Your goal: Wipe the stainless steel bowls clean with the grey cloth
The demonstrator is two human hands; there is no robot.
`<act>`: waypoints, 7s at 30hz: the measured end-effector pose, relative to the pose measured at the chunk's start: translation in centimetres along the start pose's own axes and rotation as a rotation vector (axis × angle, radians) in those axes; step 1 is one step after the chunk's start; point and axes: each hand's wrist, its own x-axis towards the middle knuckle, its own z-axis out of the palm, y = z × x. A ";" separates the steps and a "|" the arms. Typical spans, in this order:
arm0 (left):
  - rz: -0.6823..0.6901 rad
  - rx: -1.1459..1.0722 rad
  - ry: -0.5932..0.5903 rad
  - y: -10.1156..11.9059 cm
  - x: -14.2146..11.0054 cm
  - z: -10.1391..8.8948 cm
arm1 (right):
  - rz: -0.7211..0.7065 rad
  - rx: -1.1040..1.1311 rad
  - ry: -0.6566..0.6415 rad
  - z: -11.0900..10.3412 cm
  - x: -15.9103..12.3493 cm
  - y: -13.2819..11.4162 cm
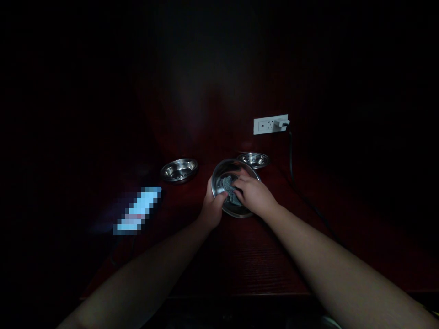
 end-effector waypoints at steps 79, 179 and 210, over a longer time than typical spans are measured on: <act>0.100 0.220 -0.068 0.8 -0.3 -0.6 | -0.133 0.402 -0.187 -0.4 -0.6 -1.5; -0.025 0.026 -0.032 -1.2 0.8 -0.5 | -0.073 0.564 -0.228 0.1 -0.6 -0.6; -0.066 -0.033 -0.088 -1.3 0.8 -0.6 | -0.020 0.537 -0.262 0.4 -0.7 -0.5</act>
